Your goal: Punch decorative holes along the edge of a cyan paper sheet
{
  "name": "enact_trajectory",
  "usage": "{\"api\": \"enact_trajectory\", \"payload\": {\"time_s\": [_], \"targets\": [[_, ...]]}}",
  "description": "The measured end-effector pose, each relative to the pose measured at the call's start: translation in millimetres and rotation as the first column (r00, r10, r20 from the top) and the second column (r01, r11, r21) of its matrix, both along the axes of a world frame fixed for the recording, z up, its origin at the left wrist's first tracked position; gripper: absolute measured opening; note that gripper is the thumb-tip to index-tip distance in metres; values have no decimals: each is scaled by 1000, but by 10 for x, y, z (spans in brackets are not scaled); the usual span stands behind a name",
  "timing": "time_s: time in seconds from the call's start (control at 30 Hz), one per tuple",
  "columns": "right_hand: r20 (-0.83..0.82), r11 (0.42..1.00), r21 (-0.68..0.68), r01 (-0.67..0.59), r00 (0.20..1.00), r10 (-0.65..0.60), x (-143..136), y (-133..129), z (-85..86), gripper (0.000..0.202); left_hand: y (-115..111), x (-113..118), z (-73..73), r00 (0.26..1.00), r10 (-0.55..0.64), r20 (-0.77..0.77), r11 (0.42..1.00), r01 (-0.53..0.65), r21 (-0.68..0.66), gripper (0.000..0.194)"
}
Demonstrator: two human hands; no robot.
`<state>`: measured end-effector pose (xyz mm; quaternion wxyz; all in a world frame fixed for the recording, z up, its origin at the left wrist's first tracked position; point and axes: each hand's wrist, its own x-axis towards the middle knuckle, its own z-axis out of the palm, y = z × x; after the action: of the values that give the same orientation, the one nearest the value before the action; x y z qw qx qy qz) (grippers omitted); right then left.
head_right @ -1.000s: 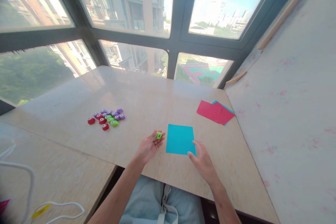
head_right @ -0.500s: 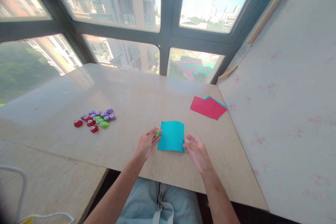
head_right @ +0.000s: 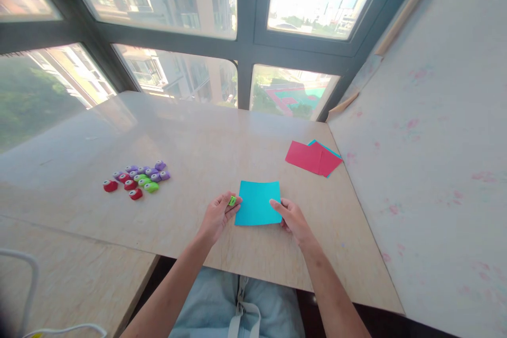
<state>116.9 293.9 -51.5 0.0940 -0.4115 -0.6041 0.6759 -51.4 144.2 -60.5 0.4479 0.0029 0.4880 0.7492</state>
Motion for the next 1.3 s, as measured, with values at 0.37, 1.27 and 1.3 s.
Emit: {"api": "enact_trajectory", "payload": {"time_s": [0.37,1.27,1.3], "targets": [[50,939,342,10,998,-29,63,47,-233,51,-66,-37,4,993,91,69,996,-90,-4,46],[-340,919,-144,367,854,-395,24,-192,-353,35,-209,-147,29,919,14,395,988,-75,139,24],[-337,923,-134,360,860,-384,27,-184,-360,35,-206,-142,47,924,7,381,990,-61,127,24]]}}
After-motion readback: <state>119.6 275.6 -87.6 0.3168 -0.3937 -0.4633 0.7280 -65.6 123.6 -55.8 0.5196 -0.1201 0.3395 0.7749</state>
